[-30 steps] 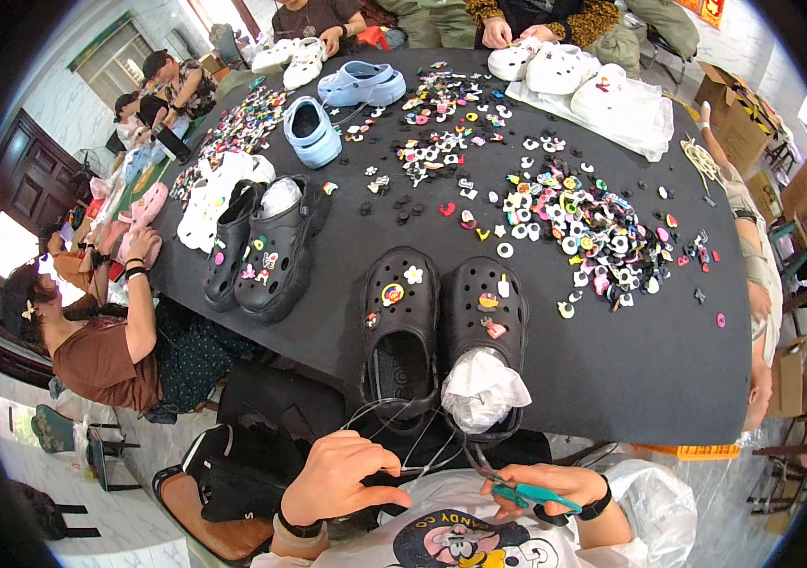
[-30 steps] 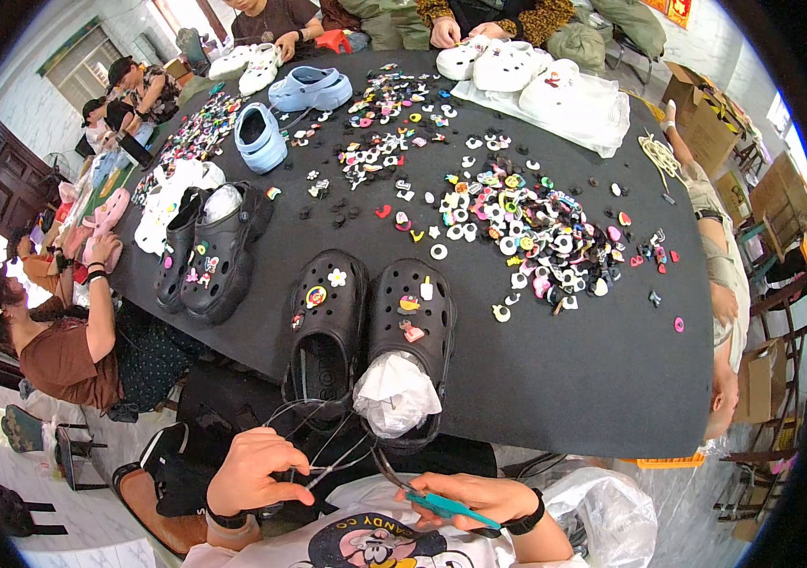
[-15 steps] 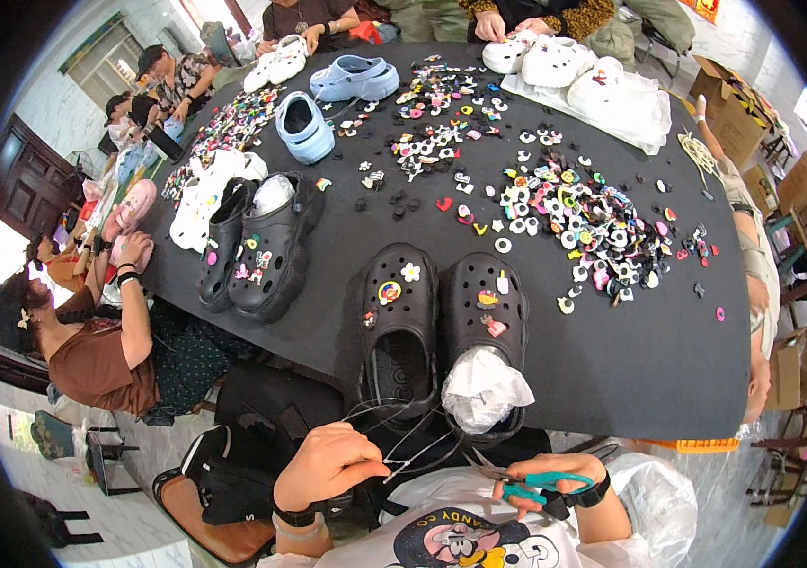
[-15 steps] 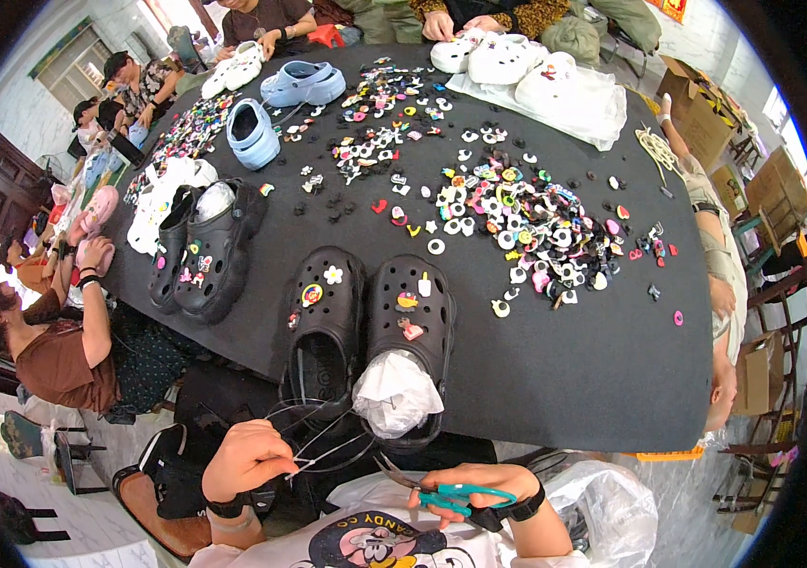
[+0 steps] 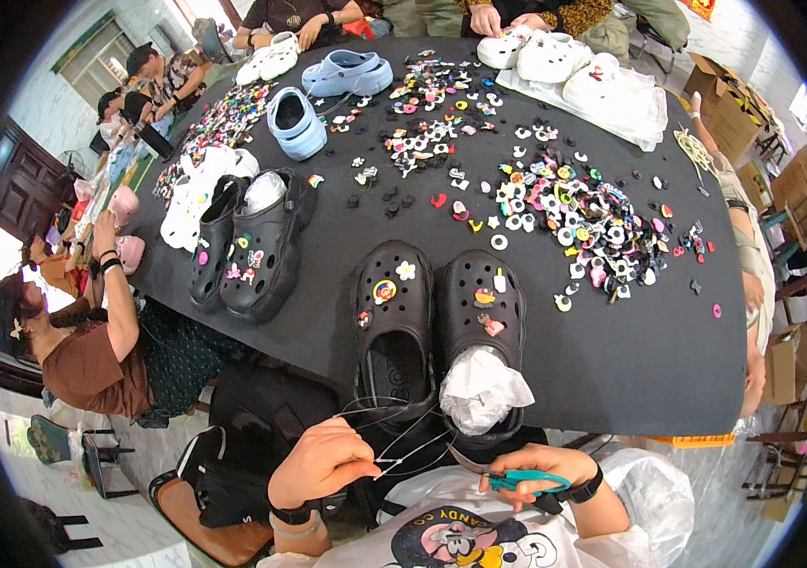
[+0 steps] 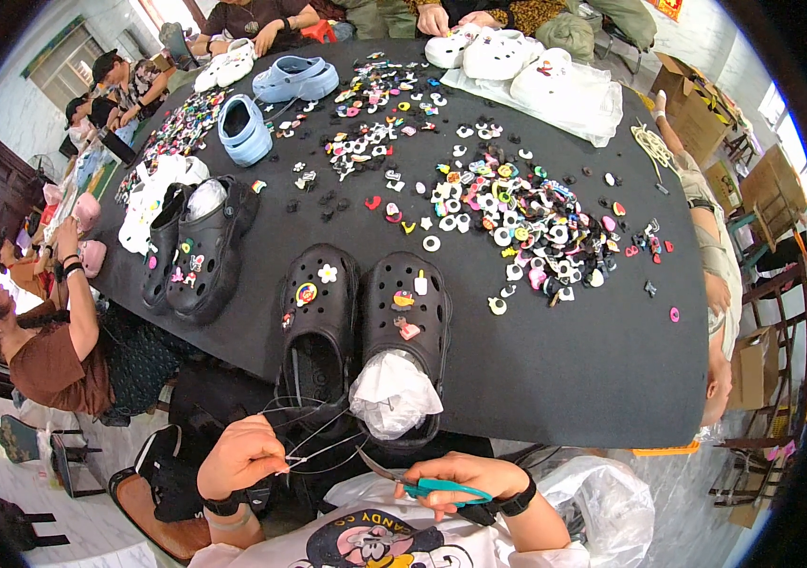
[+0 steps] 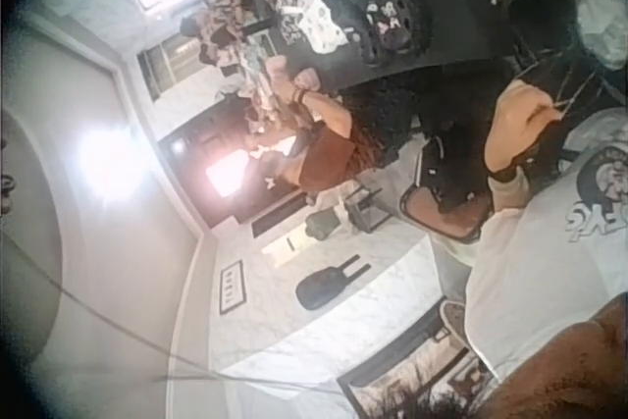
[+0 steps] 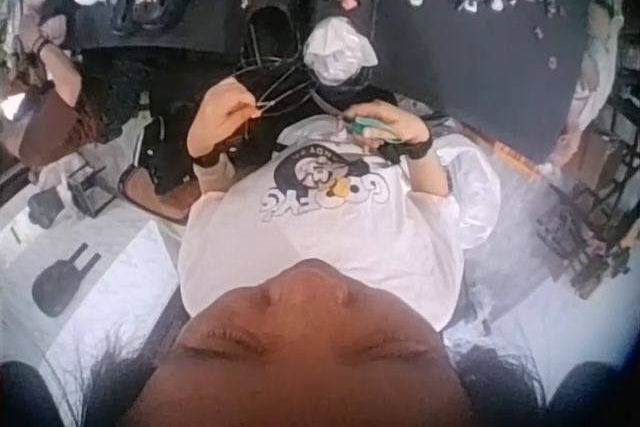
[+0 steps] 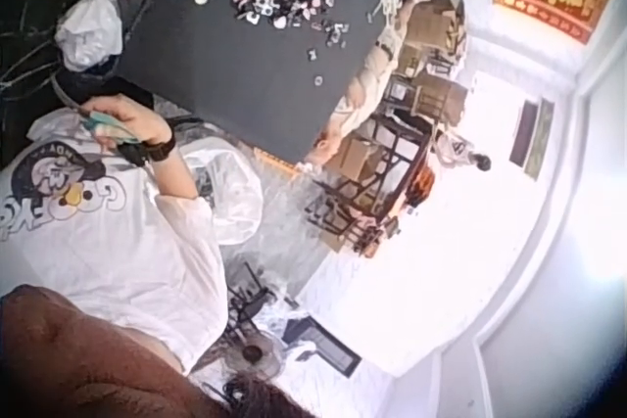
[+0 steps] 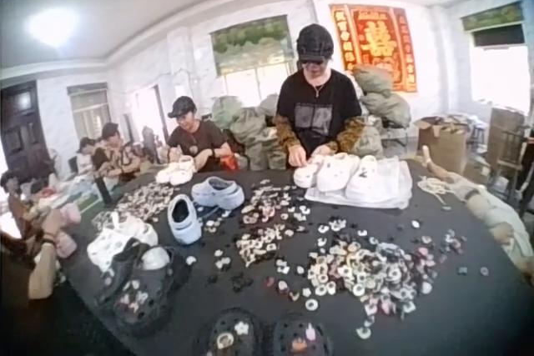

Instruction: Attach decorative charms to the holes of clogs.

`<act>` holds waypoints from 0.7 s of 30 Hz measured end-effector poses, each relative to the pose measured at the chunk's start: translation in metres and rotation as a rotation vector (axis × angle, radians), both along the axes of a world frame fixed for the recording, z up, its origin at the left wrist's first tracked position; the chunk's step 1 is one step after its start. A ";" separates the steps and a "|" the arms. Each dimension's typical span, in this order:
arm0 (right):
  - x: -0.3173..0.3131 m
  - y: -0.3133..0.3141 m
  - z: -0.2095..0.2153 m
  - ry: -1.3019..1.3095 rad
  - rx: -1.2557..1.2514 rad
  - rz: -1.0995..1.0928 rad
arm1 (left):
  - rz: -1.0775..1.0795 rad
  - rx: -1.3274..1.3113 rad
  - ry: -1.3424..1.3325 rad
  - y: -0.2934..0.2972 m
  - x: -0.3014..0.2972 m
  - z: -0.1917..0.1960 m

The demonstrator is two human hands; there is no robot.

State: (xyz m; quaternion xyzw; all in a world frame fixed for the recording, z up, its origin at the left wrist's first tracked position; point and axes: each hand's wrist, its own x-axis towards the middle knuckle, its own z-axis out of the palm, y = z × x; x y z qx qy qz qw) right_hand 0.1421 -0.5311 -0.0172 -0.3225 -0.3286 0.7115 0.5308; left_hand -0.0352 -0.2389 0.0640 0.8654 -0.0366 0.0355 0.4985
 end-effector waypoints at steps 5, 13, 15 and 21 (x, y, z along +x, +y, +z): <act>-0.001 0.000 -0.003 -0.063 0.005 -0.008 | -0.019 0.008 -0.015 0.000 0.003 0.001; -0.002 0.006 0.006 -0.108 -0.043 -0.009 | -0.023 0.022 -0.016 0.003 0.002 0.000; -0.005 0.005 0.001 -0.055 -0.020 -0.010 | -0.024 0.022 -0.019 0.003 0.002 -0.001; -0.007 0.006 0.004 0.109 0.046 -0.038 | -0.043 0.008 -0.005 0.004 0.004 0.001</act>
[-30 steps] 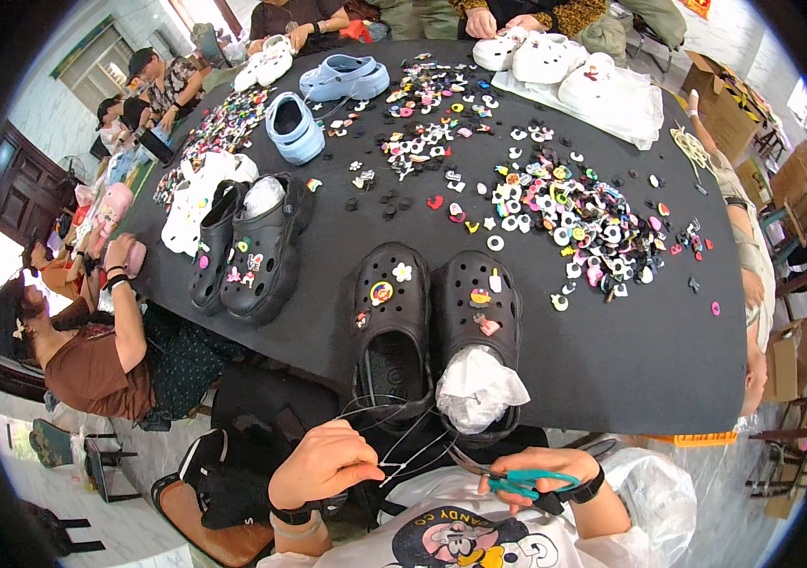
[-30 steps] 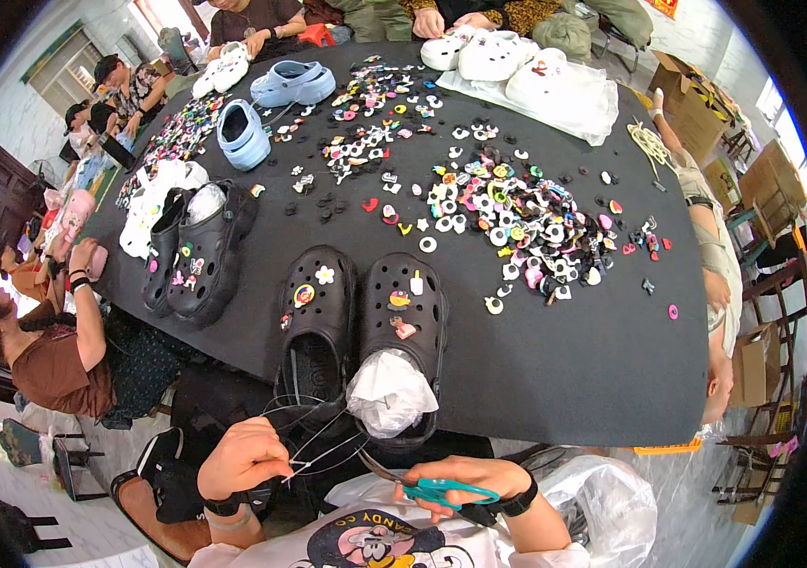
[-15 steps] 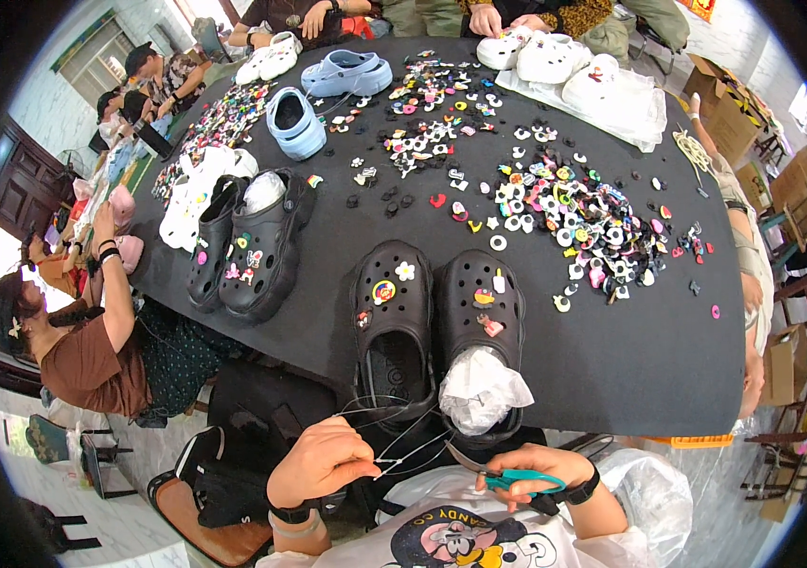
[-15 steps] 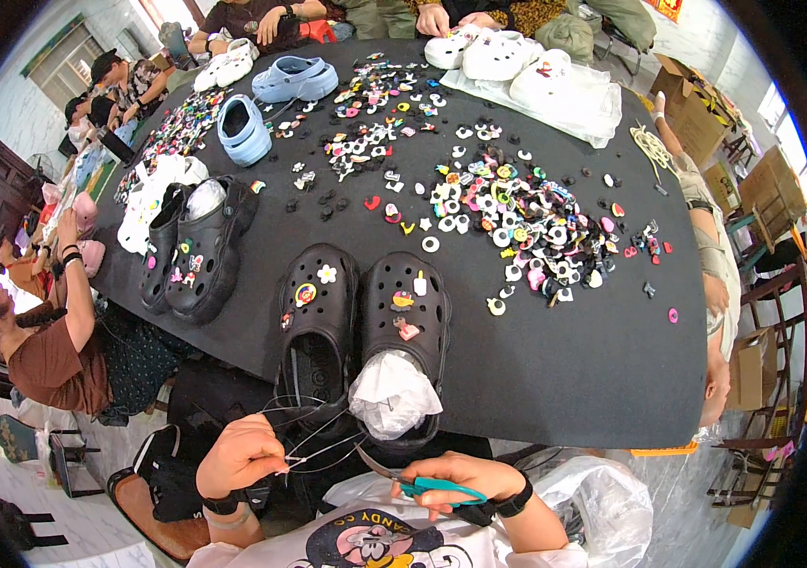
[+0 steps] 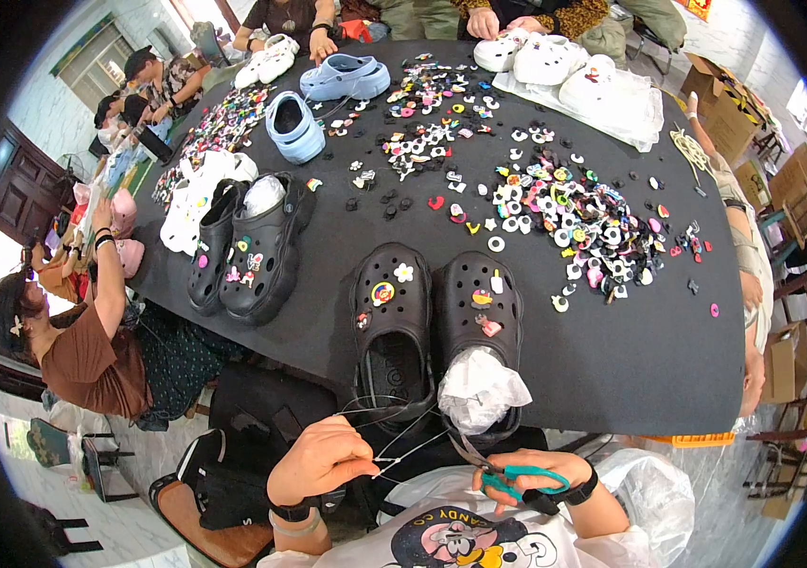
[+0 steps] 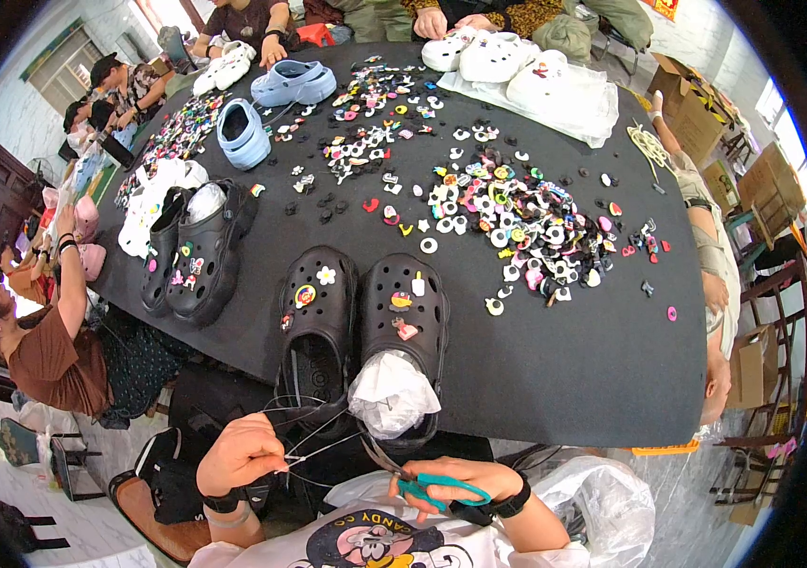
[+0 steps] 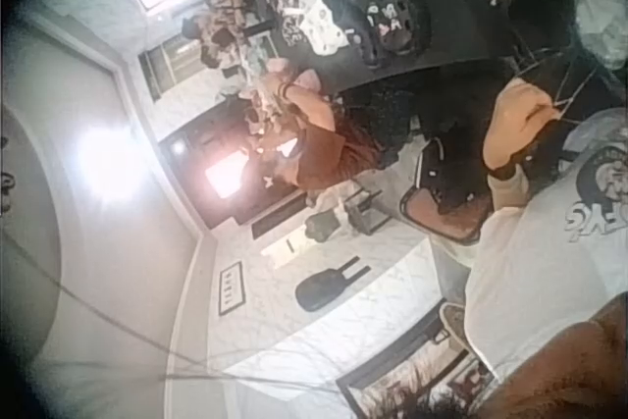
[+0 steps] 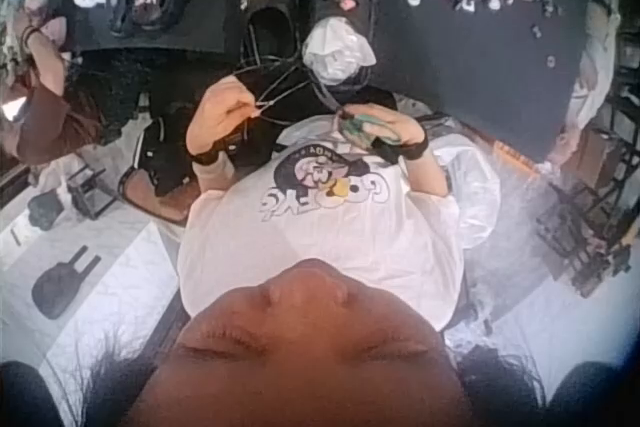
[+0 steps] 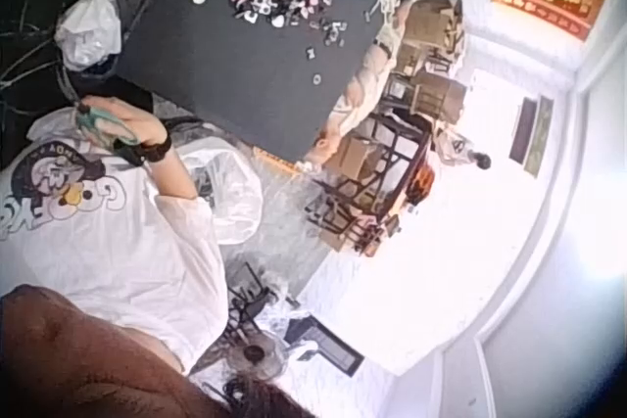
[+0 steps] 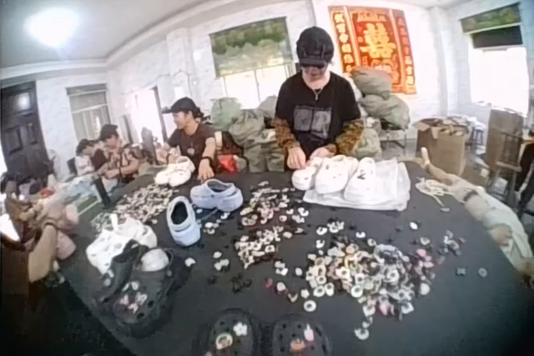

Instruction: Attach decorative charms to the holes of clogs.

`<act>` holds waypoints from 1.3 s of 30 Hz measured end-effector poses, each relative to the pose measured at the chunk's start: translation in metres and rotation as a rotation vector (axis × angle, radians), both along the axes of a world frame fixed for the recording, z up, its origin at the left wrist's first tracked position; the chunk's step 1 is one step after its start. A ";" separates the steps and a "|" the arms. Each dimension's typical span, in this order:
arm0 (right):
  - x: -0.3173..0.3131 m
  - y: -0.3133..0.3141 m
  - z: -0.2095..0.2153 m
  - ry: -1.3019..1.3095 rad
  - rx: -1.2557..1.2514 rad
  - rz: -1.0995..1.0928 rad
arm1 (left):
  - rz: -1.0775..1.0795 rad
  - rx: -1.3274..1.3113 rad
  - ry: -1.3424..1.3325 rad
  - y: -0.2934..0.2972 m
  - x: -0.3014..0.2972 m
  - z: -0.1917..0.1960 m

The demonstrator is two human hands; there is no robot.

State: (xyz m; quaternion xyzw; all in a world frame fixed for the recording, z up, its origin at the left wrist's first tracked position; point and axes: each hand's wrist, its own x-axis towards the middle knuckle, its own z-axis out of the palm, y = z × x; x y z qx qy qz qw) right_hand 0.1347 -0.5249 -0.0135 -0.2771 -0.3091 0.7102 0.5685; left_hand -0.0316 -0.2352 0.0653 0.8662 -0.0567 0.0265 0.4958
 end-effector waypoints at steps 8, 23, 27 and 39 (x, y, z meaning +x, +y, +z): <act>0.002 0.005 0.000 -0.097 -0.012 -0.032 | -0.013 0.011 -0.007 0.000 -0.001 -0.004; -0.003 0.021 0.003 -0.124 0.055 -0.019 | -0.045 0.038 -0.066 -0.002 0.003 -0.005; 0.000 0.029 0.006 -0.217 0.017 0.030 | -0.077 0.049 -0.082 -0.010 0.003 -0.005; 0.001 0.014 0.005 -0.283 -0.040 -0.004 | 0.055 -0.103 -0.257 0.007 -0.006 0.005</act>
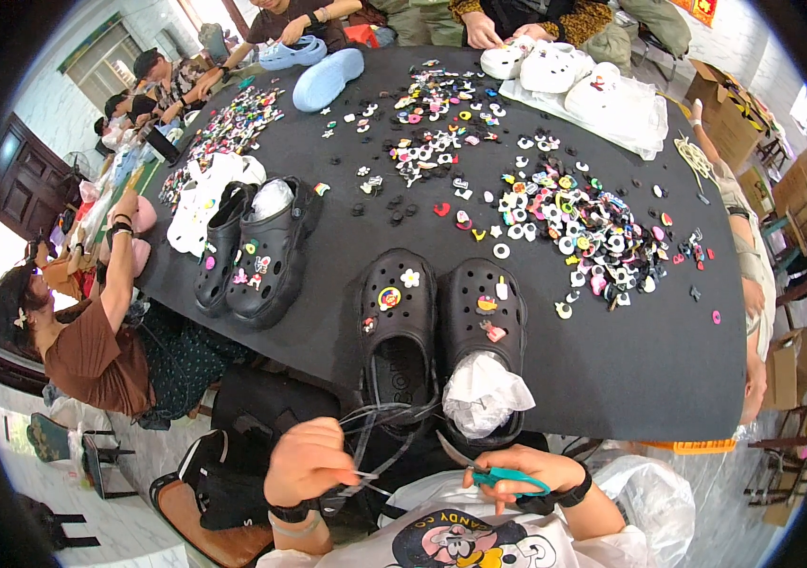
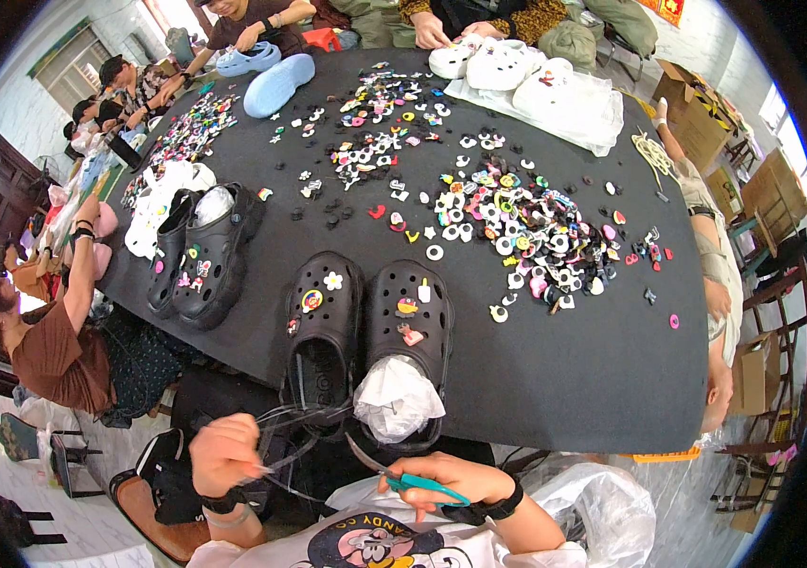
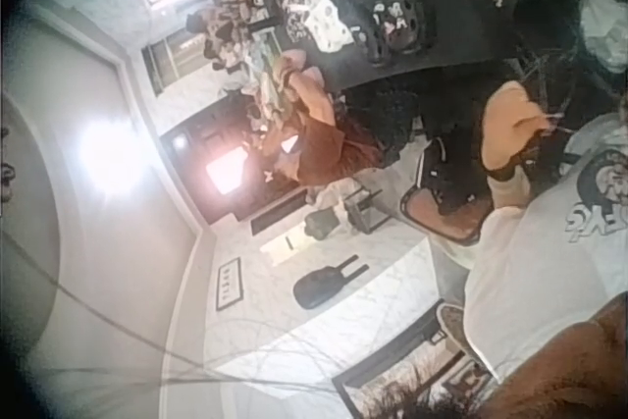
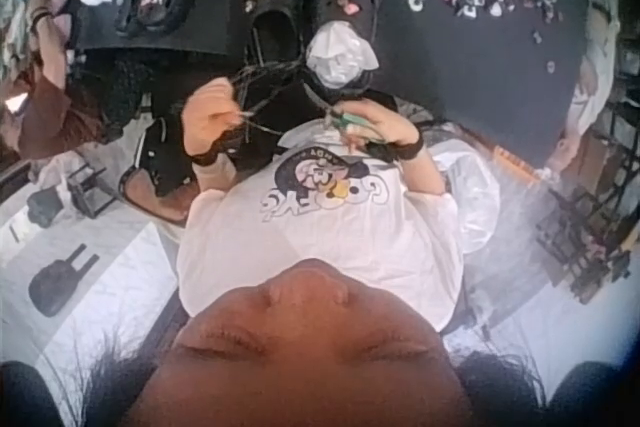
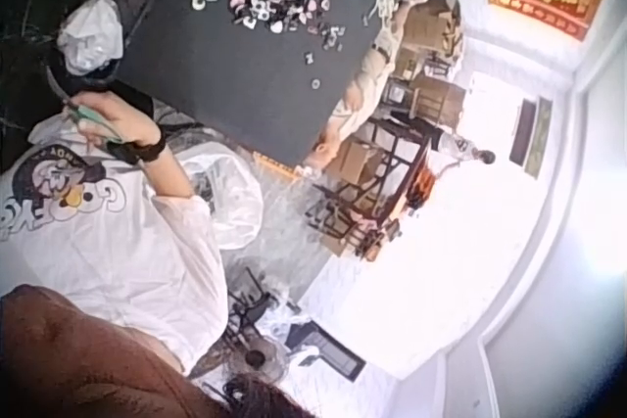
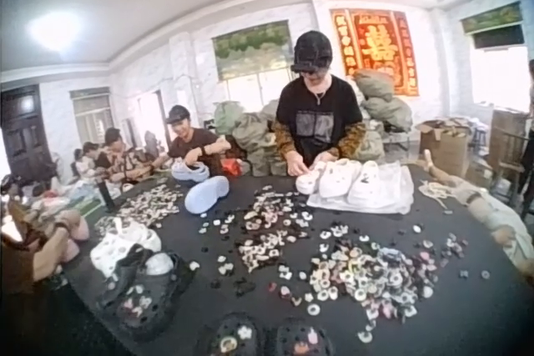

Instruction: Attach decorative charms to the holes of clogs.

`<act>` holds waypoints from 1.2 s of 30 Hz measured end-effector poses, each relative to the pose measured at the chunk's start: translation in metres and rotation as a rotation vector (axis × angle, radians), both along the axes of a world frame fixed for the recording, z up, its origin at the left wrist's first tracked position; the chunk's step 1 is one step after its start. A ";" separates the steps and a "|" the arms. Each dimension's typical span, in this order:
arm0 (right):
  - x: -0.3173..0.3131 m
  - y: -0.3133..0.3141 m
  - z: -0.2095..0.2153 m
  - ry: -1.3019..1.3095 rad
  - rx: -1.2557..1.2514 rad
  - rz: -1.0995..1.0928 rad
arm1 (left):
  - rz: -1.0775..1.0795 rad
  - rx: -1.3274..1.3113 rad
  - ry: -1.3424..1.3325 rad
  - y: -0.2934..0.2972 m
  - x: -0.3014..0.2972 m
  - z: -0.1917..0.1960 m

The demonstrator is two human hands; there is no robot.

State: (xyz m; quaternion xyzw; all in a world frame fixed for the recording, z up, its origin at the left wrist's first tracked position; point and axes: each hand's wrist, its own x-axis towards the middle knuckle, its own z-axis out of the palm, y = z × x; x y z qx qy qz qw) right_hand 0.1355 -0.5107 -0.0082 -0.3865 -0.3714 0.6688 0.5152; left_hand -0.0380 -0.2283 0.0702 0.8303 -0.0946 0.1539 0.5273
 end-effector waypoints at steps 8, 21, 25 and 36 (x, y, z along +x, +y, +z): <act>-0.004 -0.005 -0.001 -0.017 -0.006 -0.142 | 0.265 -0.659 -0.450 -0.006 0.004 0.005; -0.019 0.002 -0.003 0.171 -0.016 -0.499 | 0.580 -0.770 -0.761 0.027 -0.012 0.043; -0.016 0.004 0.002 0.096 -0.026 -0.450 | 0.283 -0.892 -0.994 0.066 -0.071 0.076; 0.009 -0.053 -0.018 -0.325 -0.005 -0.833 | 0.976 -0.968 -0.749 0.057 -0.139 -0.001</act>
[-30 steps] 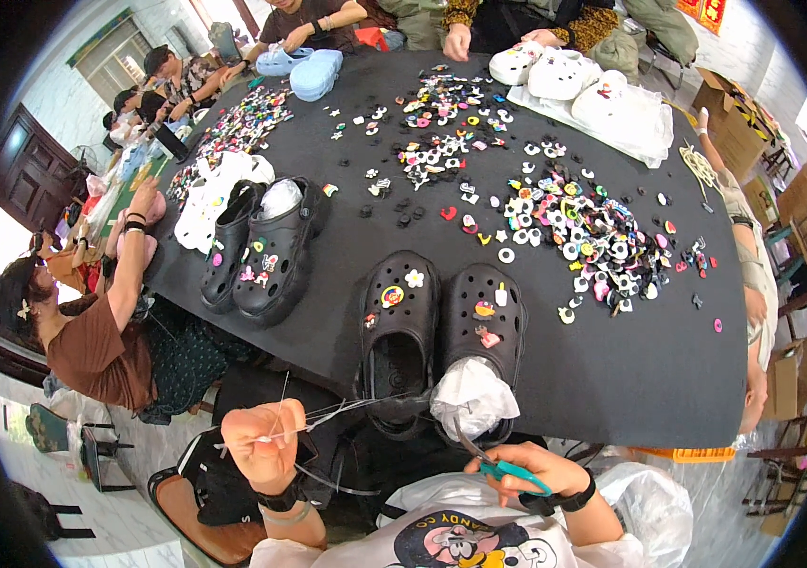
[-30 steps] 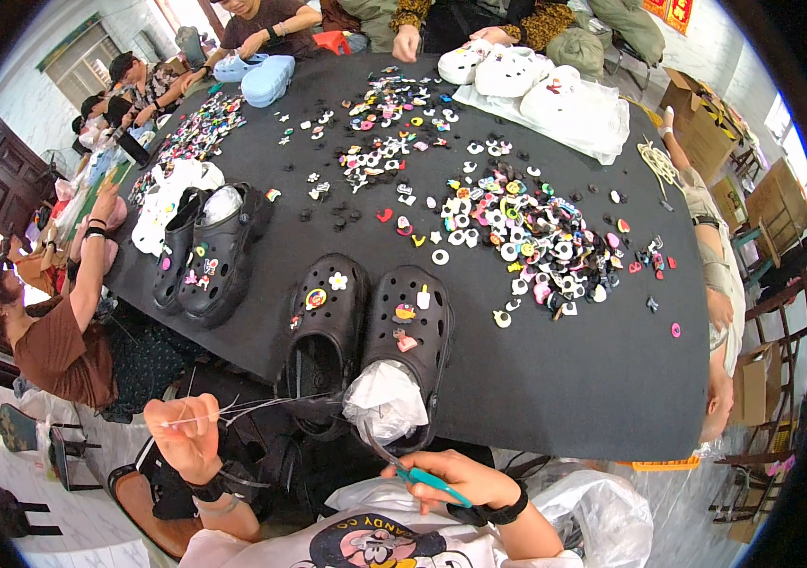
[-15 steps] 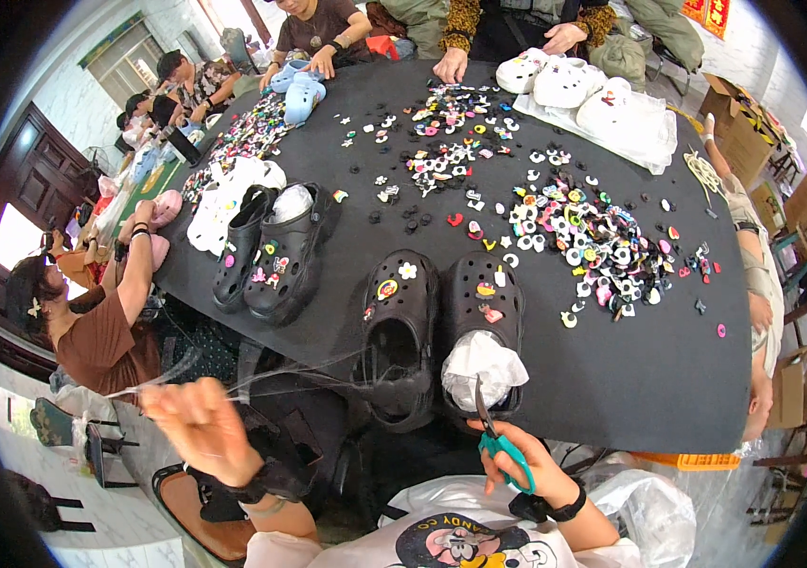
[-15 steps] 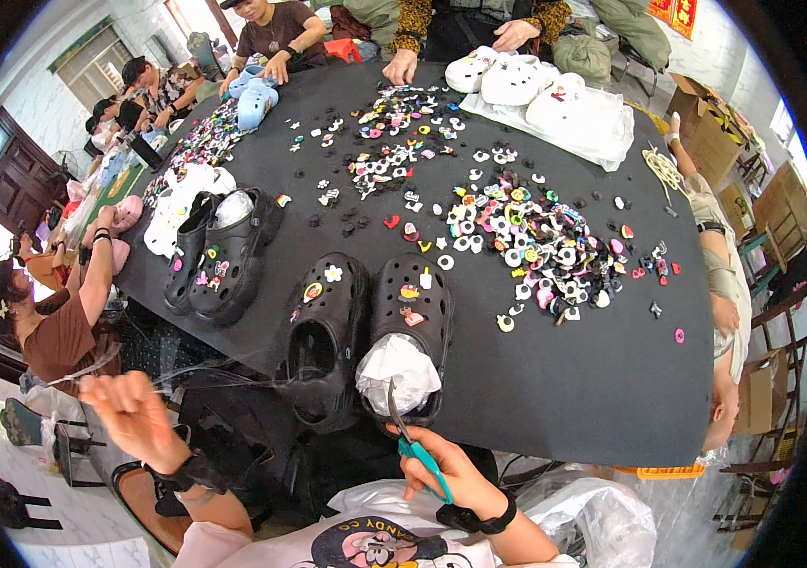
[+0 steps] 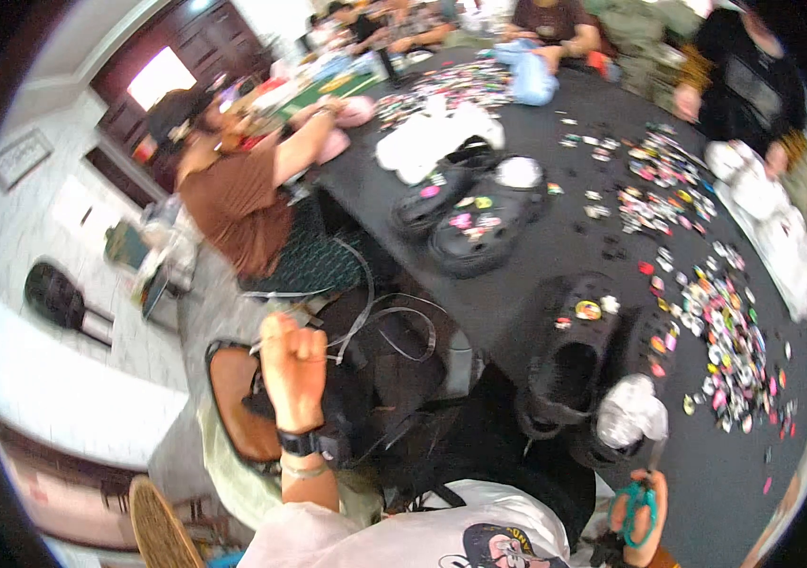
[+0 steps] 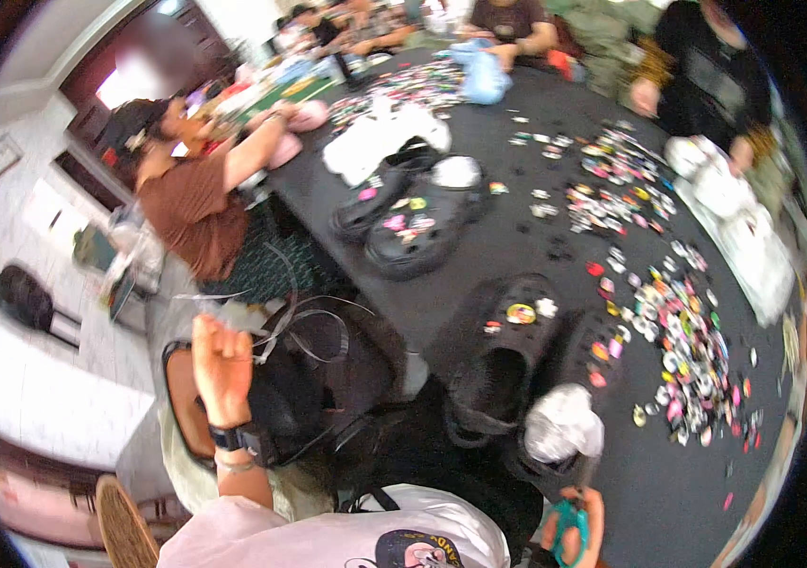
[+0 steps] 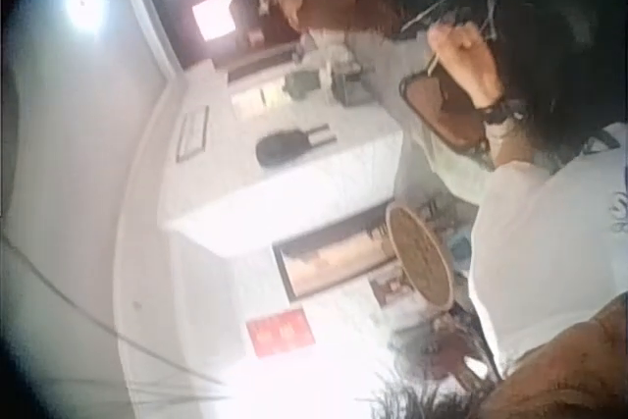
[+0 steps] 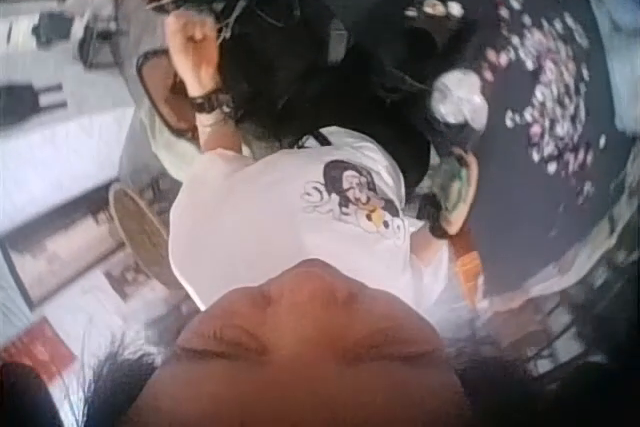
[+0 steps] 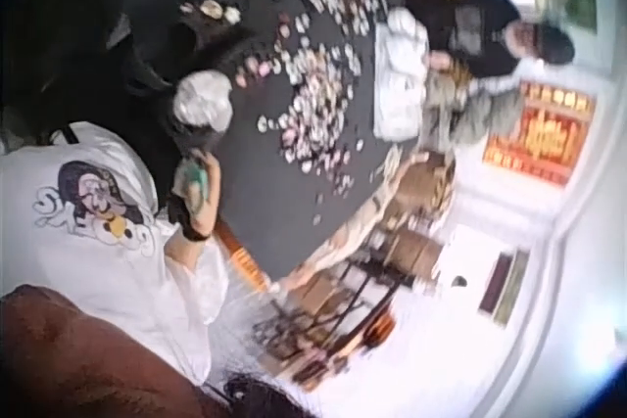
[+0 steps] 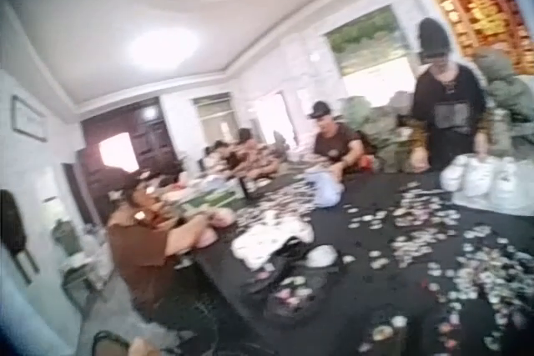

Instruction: Attach decorative charms to the holes of clogs.

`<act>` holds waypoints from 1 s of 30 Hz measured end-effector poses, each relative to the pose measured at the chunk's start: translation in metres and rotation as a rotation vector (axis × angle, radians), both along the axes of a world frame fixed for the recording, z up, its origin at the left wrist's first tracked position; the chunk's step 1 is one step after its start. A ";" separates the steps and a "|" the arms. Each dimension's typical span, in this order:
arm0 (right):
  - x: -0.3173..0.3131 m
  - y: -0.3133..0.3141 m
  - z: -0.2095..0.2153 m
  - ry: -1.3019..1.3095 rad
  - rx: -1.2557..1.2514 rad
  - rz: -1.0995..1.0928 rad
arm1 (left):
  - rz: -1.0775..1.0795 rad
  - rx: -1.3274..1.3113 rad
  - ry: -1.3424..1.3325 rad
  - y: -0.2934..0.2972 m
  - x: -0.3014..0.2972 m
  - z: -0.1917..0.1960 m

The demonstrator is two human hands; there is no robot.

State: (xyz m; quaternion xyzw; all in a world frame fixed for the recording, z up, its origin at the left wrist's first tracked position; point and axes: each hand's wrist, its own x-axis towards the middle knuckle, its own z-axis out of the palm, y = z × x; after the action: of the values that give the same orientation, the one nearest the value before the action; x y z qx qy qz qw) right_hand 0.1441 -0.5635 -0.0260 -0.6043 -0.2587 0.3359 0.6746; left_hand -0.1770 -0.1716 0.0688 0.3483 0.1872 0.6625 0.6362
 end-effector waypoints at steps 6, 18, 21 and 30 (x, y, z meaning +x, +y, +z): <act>0.060 0.006 -0.005 0.013 0.023 0.125 | 0.118 -0.257 0.295 -0.027 -0.084 -0.077; 0.094 0.065 0.051 -0.403 -0.427 0.354 | -0.048 -1.263 0.952 -0.296 -0.241 -0.270; 0.095 0.073 0.064 -0.513 -0.518 0.381 | 0.019 -1.499 0.754 -0.366 -0.271 -0.312; 0.091 0.083 0.083 -0.799 -0.737 0.384 | 0.094 -1.910 0.706 -0.464 -0.269 -0.421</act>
State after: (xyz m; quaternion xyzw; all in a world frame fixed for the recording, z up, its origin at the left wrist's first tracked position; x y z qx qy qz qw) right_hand 0.2352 -0.4809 0.0574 -0.8216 -0.4643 0.2659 0.1966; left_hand -0.4464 -0.6356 -0.3526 -0.1372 0.8281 0.1203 0.5301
